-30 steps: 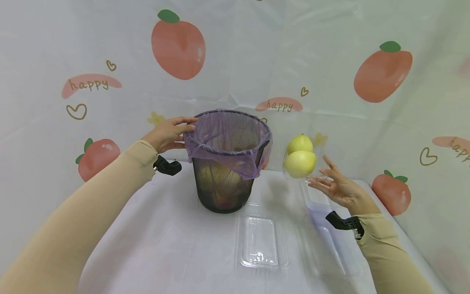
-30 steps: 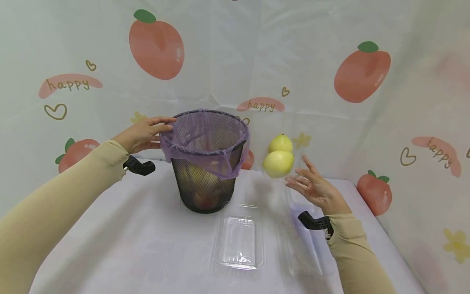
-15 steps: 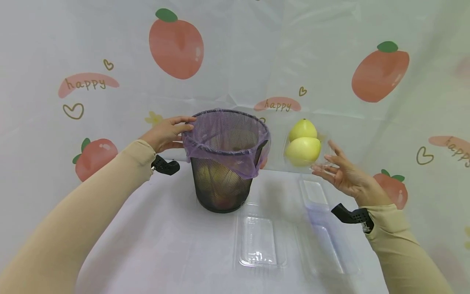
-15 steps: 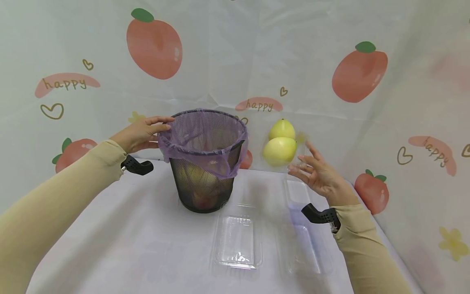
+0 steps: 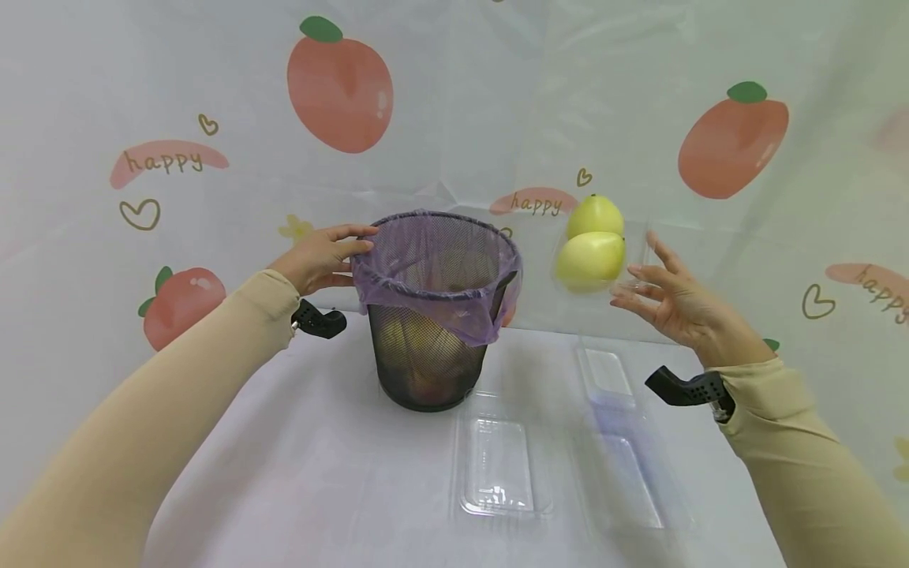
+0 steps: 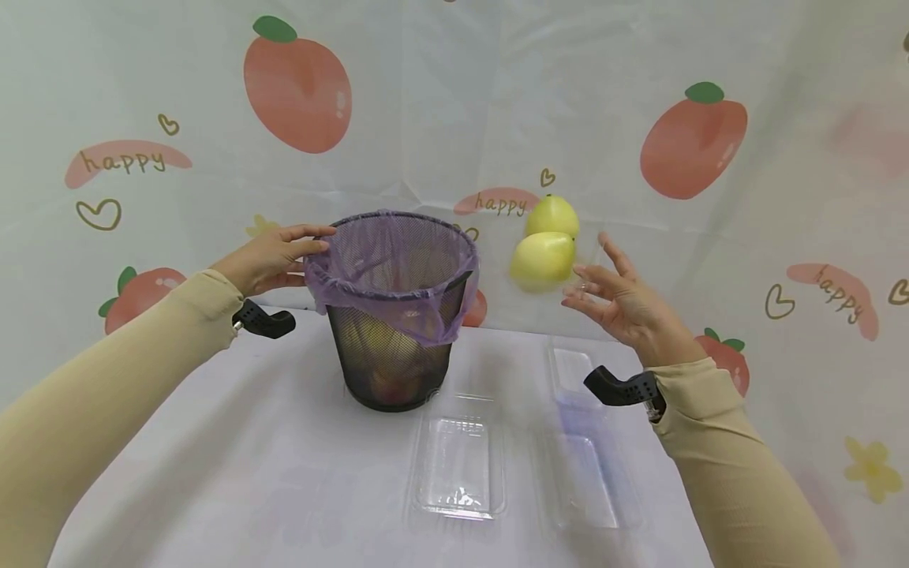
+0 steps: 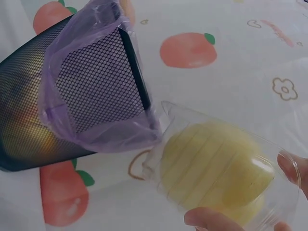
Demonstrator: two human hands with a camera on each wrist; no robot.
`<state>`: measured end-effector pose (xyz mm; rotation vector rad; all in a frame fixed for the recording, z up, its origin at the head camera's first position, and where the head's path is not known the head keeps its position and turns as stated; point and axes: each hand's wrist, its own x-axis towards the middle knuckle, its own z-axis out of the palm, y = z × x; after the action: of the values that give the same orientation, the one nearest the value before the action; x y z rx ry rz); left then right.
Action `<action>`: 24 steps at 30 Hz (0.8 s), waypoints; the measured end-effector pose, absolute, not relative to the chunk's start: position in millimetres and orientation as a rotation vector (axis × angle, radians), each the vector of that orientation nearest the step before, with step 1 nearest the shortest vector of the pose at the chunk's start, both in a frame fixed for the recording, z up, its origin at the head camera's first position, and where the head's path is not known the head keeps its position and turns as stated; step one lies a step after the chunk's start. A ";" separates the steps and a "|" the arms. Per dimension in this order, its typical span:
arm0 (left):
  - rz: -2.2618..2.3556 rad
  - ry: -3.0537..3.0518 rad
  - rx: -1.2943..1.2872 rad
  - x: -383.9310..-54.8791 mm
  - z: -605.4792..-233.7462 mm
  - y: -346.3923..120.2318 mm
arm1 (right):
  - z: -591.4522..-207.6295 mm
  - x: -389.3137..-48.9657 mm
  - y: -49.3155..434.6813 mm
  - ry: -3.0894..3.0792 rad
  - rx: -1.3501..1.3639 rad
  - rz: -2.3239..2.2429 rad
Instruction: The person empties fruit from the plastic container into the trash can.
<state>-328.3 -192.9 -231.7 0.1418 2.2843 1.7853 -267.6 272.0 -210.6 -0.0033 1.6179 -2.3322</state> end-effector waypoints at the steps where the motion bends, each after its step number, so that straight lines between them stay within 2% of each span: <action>1: 1.781 2.287 0.140 -328.1 -231.4 -192.5 | -207.7 -268.5 270.4 1.623 -0.002 -2.336; 24: 1.783 2.280 0.159 -325.8 -230.3 -191.4 | -160.9 -280.0 231.3 1.939 -0.012 -2.253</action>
<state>-325.8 -191.4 -230.3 0.1590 2.2799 1.7833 -280.0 231.3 -160.9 -0.0120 1.9385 -2.2533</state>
